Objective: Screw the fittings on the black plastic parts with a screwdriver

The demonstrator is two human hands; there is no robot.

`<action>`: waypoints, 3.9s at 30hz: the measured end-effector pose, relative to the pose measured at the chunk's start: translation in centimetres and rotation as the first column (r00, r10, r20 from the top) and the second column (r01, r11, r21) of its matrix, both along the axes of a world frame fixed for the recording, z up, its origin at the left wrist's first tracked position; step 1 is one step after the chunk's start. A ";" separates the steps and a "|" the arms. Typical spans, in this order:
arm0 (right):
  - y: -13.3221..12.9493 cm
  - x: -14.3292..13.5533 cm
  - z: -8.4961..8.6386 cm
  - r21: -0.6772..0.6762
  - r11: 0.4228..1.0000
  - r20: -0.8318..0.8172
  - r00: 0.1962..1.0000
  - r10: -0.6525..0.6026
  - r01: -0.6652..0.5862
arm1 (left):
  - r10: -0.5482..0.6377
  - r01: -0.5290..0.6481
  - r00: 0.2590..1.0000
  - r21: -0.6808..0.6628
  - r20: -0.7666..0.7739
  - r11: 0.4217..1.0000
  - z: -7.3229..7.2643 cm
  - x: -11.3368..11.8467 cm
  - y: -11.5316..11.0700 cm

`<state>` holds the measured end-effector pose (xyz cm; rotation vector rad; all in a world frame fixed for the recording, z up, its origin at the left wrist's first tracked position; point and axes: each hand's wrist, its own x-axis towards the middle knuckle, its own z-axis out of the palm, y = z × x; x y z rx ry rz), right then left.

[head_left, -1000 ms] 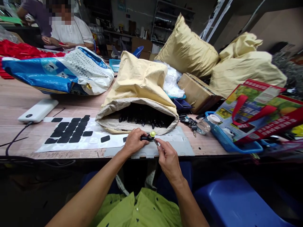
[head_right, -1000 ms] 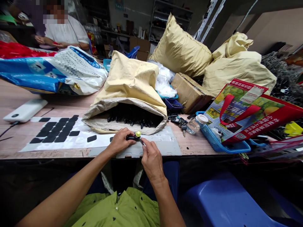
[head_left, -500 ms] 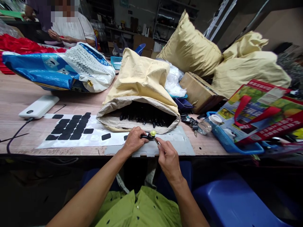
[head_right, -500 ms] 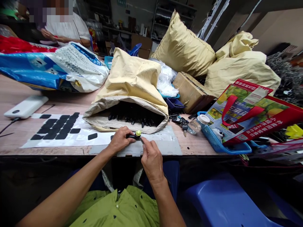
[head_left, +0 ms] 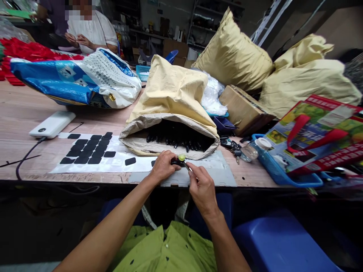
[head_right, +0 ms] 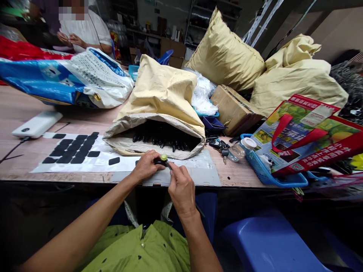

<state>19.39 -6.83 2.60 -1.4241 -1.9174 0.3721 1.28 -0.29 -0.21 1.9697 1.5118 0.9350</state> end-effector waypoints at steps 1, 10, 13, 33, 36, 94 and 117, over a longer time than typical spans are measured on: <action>0.1 0.4 0.2 0.017 0.999 0.002 0.999 -0.037 0.037 | 0.003 -0.003 1.000 0.003 0.003 1.000 0.0 0.0 -0.1; 1.6 4.9 -1.1 0.144 0.910 0.384 0.825 -0.414 0.389 | 0.009 -0.018 0.989 0.057 0.149 0.998 0.0 -0.4 -0.4; 1.9 4.9 -1.4 0.203 0.896 0.409 0.797 -0.444 0.395 | 0.028 -0.047 0.948 0.052 0.318 0.998 0.0 -0.7 -0.3; 4.6 -3.9 -0.8 -0.064 0.970 -0.252 0.945 0.210 -0.233 | 0.058 0.244 0.471 -0.193 0.880 0.951 -1.7 -2.3 0.8; 4.6 -3.9 -0.8 -0.050 0.970 -0.214 0.952 0.220 -0.236 | 0.061 0.266 0.446 -0.197 0.893 0.944 -1.4 -2.3 0.6; 5.0 -6.0 -0.9 0.255 0.959 0.176 0.981 0.077 -0.121 | 0.226 0.283 0.241 -0.291 0.944 0.914 0.1 -2.7 0.0; 5.0 -4.9 -2.0 0.244 0.961 0.013 0.991 0.130 -0.129 | 0.212 0.312 0.293 -0.303 0.932 0.900 0.2 -3.0 0.0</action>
